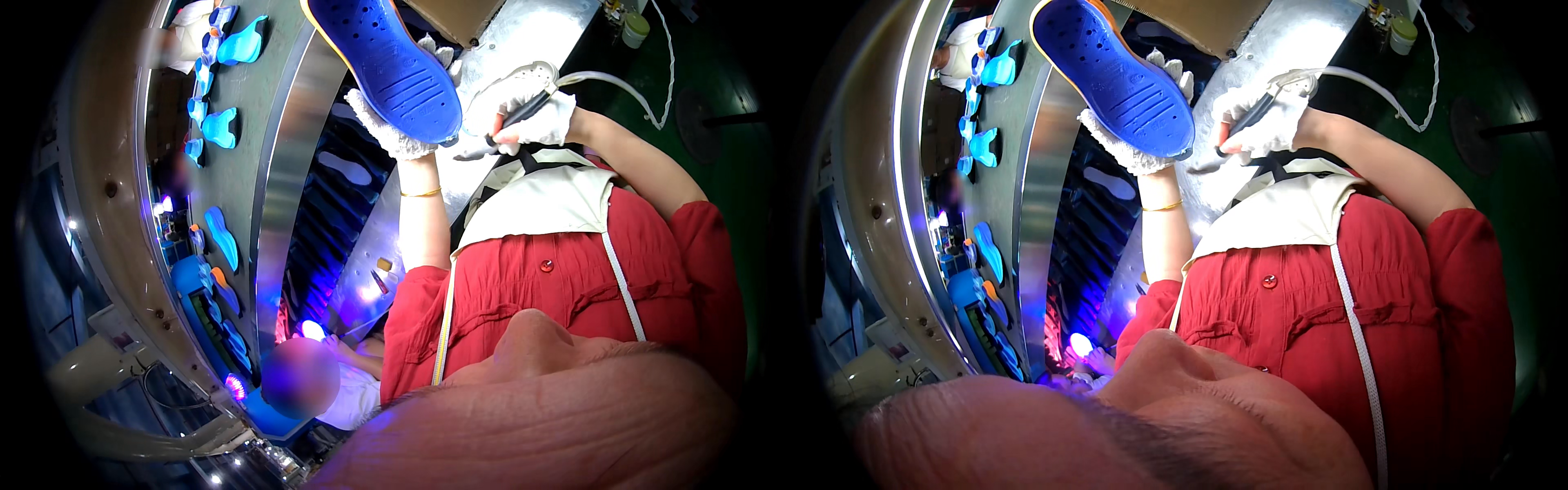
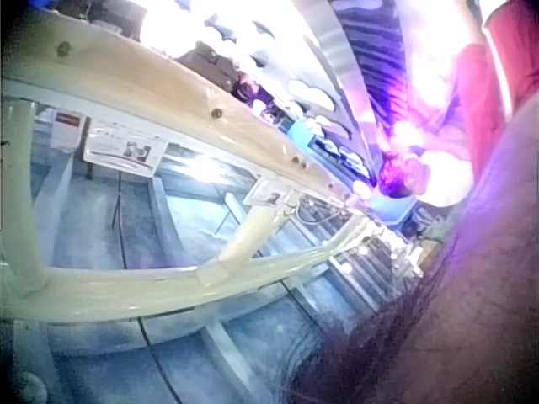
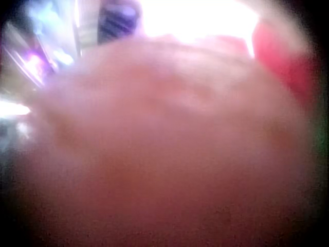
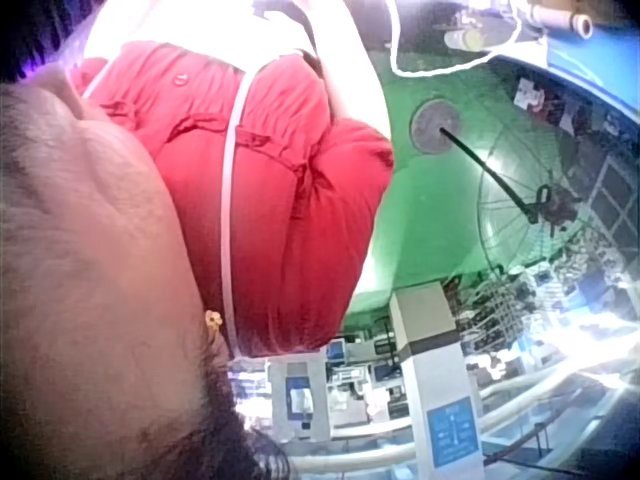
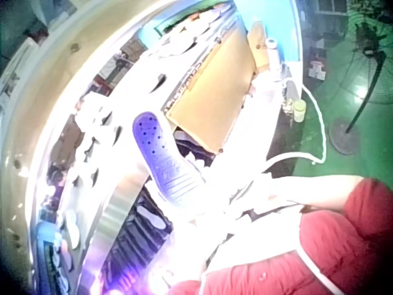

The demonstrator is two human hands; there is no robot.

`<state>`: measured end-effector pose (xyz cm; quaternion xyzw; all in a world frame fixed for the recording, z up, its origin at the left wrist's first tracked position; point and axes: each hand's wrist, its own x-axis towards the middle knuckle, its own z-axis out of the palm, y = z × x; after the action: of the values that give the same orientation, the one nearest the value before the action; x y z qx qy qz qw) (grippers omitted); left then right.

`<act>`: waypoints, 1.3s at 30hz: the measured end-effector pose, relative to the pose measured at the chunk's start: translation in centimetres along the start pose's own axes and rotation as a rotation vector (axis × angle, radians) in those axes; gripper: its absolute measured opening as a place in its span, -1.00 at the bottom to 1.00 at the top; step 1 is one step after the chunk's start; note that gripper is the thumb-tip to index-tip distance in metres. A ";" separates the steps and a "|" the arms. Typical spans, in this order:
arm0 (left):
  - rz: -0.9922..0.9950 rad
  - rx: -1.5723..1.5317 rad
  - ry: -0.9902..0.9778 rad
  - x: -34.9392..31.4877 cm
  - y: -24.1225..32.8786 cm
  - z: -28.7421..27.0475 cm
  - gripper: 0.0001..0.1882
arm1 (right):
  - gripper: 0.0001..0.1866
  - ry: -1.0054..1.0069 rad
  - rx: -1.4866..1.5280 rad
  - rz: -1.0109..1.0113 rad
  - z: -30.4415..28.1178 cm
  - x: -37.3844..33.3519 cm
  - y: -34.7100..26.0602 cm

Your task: The person cleans blue shoe soles using a brush tool at a workstation, reaching to place and retrieve items from a conveyor belt and a storage box.

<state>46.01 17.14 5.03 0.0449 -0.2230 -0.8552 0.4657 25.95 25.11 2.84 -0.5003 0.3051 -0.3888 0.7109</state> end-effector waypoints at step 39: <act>-0.652 0.745 0.435 3.3 1.1 0.0 -0.46 | -0.76 0.047 -0.636 0.057 -5.4 3.0 -4.2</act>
<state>44.96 13.92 5.90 0.4497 -0.3842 -0.7895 0.1641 22.02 19.18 5.06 -0.6795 0.4416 -0.2654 0.5223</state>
